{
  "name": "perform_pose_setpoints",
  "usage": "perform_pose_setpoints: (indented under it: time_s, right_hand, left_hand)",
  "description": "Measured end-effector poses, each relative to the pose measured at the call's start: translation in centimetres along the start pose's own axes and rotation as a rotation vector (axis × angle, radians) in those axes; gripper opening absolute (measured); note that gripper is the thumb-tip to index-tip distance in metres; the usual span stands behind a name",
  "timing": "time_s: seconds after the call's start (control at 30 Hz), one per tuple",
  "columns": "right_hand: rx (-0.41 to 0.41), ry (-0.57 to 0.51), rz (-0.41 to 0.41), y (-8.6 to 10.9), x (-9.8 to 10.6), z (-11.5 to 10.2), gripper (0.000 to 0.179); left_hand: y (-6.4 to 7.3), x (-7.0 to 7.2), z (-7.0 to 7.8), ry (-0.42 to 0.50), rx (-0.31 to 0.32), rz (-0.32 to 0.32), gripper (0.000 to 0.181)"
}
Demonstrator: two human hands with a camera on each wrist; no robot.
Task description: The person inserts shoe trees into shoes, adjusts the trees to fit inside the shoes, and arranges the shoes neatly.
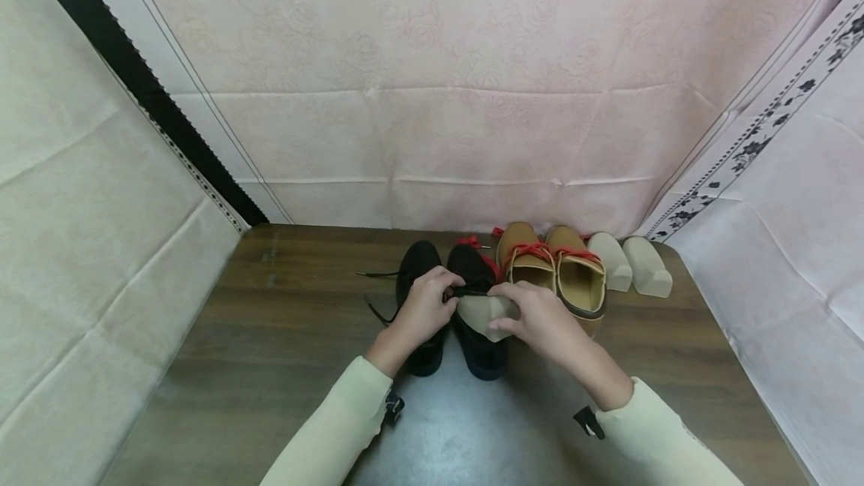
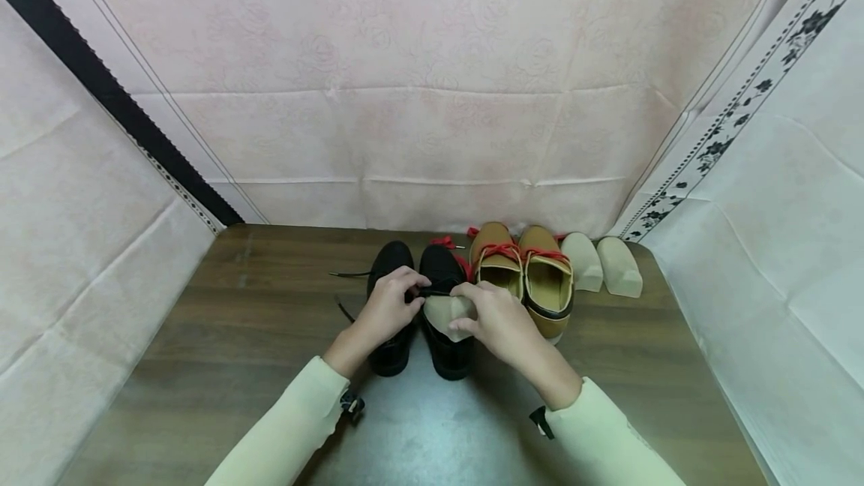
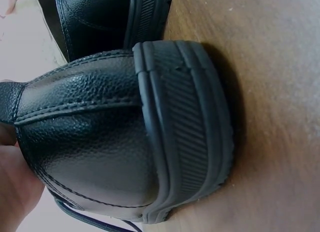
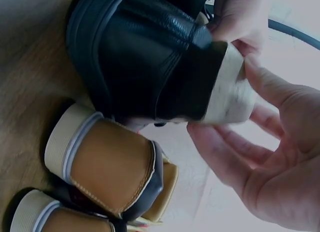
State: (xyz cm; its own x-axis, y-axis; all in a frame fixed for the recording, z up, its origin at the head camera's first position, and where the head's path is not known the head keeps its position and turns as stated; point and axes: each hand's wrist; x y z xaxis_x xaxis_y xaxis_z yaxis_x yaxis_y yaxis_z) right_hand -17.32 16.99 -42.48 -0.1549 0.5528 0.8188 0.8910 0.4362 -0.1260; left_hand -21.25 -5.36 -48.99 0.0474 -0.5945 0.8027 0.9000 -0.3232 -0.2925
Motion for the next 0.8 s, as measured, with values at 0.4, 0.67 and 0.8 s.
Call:
perform_pose_setpoints:
  time_s: [0.4,0.67,0.8]
  right_hand:
    - [0.088,-0.051,-0.065,-0.5,1.0,1.1,0.036]
    - [0.104,-0.073,-0.046,-0.8,0.5,1.1,0.033]
    - [0.103,-0.065,-0.041,-0.9,0.1,1.2,0.032]
  left_hand:
    - [0.0,-0.1,0.1,0.004,0.004,-0.002,0.025]
    - [0.1,0.0,0.2,0.002,0.018,-0.006,0.024]
    - [0.0,0.1,0.2,0.005,0.020,-0.010,0.024]
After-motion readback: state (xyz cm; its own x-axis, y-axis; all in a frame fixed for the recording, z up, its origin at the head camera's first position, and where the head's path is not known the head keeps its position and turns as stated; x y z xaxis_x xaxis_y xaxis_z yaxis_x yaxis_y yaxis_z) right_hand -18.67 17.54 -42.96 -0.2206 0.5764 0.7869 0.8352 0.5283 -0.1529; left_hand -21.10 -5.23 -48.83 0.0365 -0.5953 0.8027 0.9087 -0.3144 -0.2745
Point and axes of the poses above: each hand's wrist, its own y-axis away from the middle knuckle, its own x-axis out of the back of the hand, z = x × y, and after that the axes turned 8 degrees about -y, right-handed
